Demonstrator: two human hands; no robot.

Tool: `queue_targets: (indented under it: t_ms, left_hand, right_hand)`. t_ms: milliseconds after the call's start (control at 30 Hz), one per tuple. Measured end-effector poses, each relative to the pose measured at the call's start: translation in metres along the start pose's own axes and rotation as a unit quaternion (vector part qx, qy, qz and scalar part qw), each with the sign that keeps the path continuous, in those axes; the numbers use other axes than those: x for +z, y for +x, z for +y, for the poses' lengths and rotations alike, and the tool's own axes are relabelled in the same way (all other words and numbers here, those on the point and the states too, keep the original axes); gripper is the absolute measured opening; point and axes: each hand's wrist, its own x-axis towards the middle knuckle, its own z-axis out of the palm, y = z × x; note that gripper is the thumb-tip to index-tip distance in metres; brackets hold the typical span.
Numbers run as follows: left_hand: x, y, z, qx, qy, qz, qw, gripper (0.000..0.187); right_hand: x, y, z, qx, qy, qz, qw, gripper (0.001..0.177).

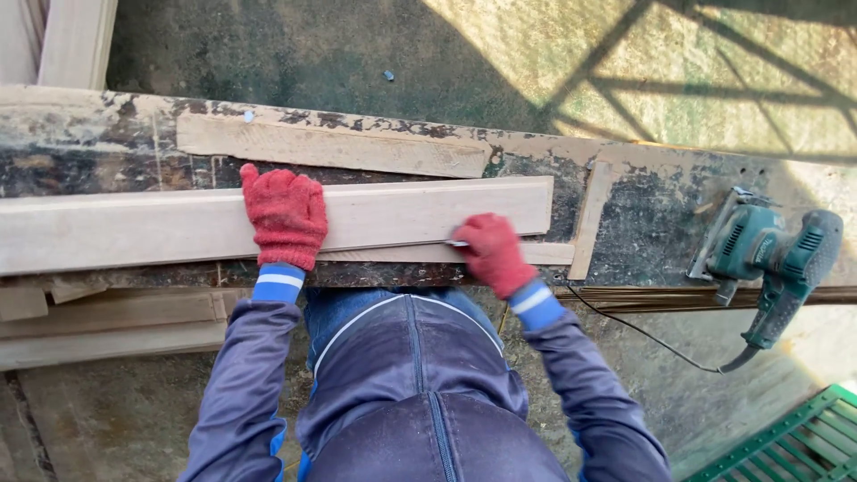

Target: Sanding a long wooden board using a power orbital sander and then manually using a piece of sandpaper.

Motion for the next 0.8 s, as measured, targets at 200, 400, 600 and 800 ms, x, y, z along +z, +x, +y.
queue_targets:
  t_ms: [200,400,600,800]
  left_hand:
    - [-0.002,-0.001,-0.001,0.054,-0.011,0.000,0.998,0.028]
    - [-0.002,-0.004,-0.002,0.075,-0.020,0.003,0.997,0.028]
    - [-0.004,-0.002,0.004,0.095,-0.016,0.007,0.995,0.027]
    - [-0.004,-0.002,0.005,0.109,-0.007,0.009,0.994,0.027]
  right_hand:
    - [0.005,0.012,-0.016,-0.092,-0.046,-0.024,0.994,0.014]
    - [-0.041,-0.033,0.086,0.040,-0.054,-0.020,0.998,0.011]
    - [0.003,-0.012,0.038,0.015,-0.049,-0.009,0.999,0.011]
    - [-0.034,-0.043,0.110,0.051,-0.084,-0.033,0.995,0.010]
